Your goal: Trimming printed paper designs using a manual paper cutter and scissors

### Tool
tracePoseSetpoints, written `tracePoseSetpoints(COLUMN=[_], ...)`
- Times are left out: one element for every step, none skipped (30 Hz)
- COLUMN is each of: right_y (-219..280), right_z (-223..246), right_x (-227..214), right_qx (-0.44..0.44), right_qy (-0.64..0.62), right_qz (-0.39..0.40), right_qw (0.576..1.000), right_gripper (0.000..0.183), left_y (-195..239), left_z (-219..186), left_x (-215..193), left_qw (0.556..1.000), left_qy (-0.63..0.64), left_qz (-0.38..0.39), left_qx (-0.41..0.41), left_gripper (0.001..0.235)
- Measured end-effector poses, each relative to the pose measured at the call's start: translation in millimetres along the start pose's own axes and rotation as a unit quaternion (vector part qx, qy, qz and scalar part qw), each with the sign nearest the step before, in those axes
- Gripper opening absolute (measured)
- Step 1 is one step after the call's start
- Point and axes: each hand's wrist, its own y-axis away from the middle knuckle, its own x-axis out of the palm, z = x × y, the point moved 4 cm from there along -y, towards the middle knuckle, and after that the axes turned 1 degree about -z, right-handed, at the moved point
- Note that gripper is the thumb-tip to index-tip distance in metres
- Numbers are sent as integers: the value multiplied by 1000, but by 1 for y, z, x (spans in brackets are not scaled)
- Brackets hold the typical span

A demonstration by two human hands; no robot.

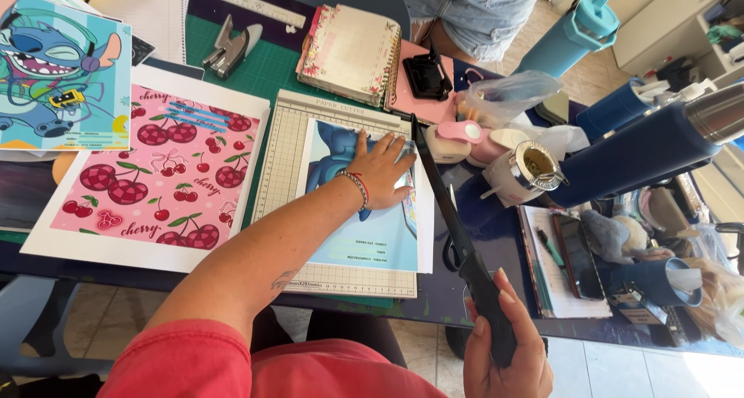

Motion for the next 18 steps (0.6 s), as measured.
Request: tracePoseSetpoints(right_y=[-1, -2, -2, -1, -1, 2, 2, 2, 2, 3, 4, 4, 3, 3, 2, 2, 1, 2], right_z=[4, 8, 5, 4, 3, 0, -3, -5, -7, -8, -8, -9, -10, -10, -9, -8, -6, -6], right_x=[0, 0, -1, -2, -2, -6, -6, -6, -7, -7, -8, -7, -7, -7, -6, -6, -6, -6], right_qx=[-21, -42, -32, -46, -59, -50, -51, -52, -49, -50, -52, -49, -55, -60, -59, -63, -67, -66], right_qy=[-14, -29, -25, -21, -16, -12, -5, 1, 2, 4, 6, 7, 7, 7, 7, 7, 8, 8], right_qz=[-6, -12, -5, 6, 16, 22, 39, 57, 56, 63, 72, 73, 73, 74, 74, 73, 72, 73], right_qw=[1000, 999, 999, 999, 998, 998, 998, 997, 997, 997, 996, 996, 996, 995, 995, 995, 995, 995], right_gripper=[27, 27, 27, 28, 29, 29, 29, 30, 30, 31, 32, 32, 31, 31, 31, 31, 31, 31], left_y=[3, 6, 6, 5, 2, 6, 6, 6, 3, 0, -1, 1, 3, 5, 8, 11, 14, 14], left_z=[-2, -4, -3, -2, -2, -4, -3, -2, 0, 2, 4, 3, 2, 1, 0, -2, -4, -5], left_x=[-3, -6, -5, -6, -7, -2, -3, -5, 3, 7, 13, 9, 5, 2, -2, -3, -4, -1], left_qw=[1000, 999, 998, 998, 998, 998, 998, 998, 998, 999, 999, 999, 999, 999, 999, 997, 994, 994], left_qy=[2, 5, 10, -1, -12, -7, -5, -3, -4, 1, 8, 8, 11, 13, 14, -3, -19, -18], left_qz=[22, 45, 56, 54, 51, 62, 59, 56, 58, 31, 5, 8, 22, 37, 38, 67, 95, 97], left_qx=[5, 10, 11, 12, 16, 18, 17, 15, 17, 27, 35, 36, 36, 35, 36, 42, 49, 49], left_gripper=[79, 82, 82, 89, 96, 96, 98, 100, 100, 103, 106, 106, 115, 123, 123, 134, 144, 144])
